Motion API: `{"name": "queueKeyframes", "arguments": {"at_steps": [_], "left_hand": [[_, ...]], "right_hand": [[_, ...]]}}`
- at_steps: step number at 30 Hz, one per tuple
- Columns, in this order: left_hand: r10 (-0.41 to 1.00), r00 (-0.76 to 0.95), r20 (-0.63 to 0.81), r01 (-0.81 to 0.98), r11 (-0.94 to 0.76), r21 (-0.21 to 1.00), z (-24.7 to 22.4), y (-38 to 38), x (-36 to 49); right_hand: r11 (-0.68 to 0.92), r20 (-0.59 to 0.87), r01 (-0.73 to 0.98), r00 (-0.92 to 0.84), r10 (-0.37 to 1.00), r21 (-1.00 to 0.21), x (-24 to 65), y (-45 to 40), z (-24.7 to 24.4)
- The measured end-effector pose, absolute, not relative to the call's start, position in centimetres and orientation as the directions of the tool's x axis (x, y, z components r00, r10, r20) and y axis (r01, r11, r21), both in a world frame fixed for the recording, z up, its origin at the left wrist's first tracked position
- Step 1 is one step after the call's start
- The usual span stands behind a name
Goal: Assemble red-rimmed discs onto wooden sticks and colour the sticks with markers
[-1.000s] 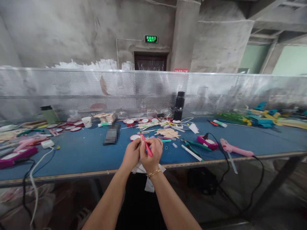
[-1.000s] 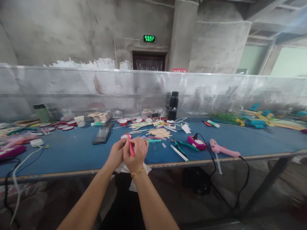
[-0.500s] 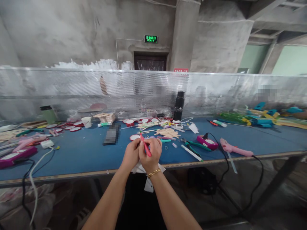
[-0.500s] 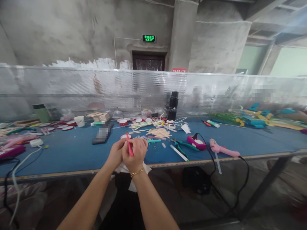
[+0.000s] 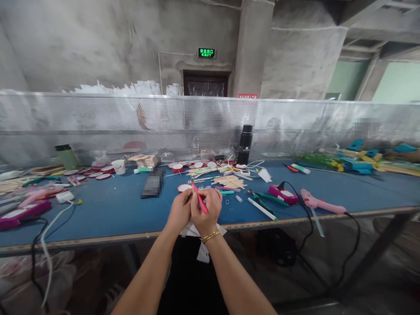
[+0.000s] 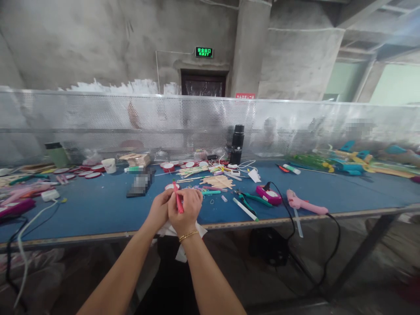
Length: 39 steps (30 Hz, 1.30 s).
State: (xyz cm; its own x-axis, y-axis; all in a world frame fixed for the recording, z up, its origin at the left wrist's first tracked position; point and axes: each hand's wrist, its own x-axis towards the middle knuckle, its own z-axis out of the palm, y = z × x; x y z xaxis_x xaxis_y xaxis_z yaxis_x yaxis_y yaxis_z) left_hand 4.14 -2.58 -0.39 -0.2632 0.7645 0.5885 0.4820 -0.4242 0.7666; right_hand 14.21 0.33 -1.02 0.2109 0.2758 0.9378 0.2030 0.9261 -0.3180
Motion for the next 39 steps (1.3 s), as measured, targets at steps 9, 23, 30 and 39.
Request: {"name": "queueKeyframes", "arguments": {"at_steps": [9,23,30,39], "left_hand": [[0.763,-0.272,0.587,0.494,-0.413,0.765,-0.47,-2.43,3.99],[0.766,-0.264,0.586,0.482,-0.421,0.768,-0.2,-2.62,4.23],[0.762,-0.274,0.587,0.483,-0.418,0.769,-0.33,-2.55,4.19],[0.763,-0.267,0.589,0.478,-0.426,0.769,-0.25,-2.61,4.29]], "right_hand": [[0.91,0.925,0.217,0.221,0.308,-0.354,14.18,0.37,-1.05],[0.925,0.941,0.21,0.198,0.276,-0.315,14.18,0.38,-1.06],[0.919,0.936,0.225,0.216,0.277,-0.323,14.2,0.3,-1.01],[0.921,0.938,0.219,0.206,0.278,-0.321,14.22,0.4,-1.05]]}}
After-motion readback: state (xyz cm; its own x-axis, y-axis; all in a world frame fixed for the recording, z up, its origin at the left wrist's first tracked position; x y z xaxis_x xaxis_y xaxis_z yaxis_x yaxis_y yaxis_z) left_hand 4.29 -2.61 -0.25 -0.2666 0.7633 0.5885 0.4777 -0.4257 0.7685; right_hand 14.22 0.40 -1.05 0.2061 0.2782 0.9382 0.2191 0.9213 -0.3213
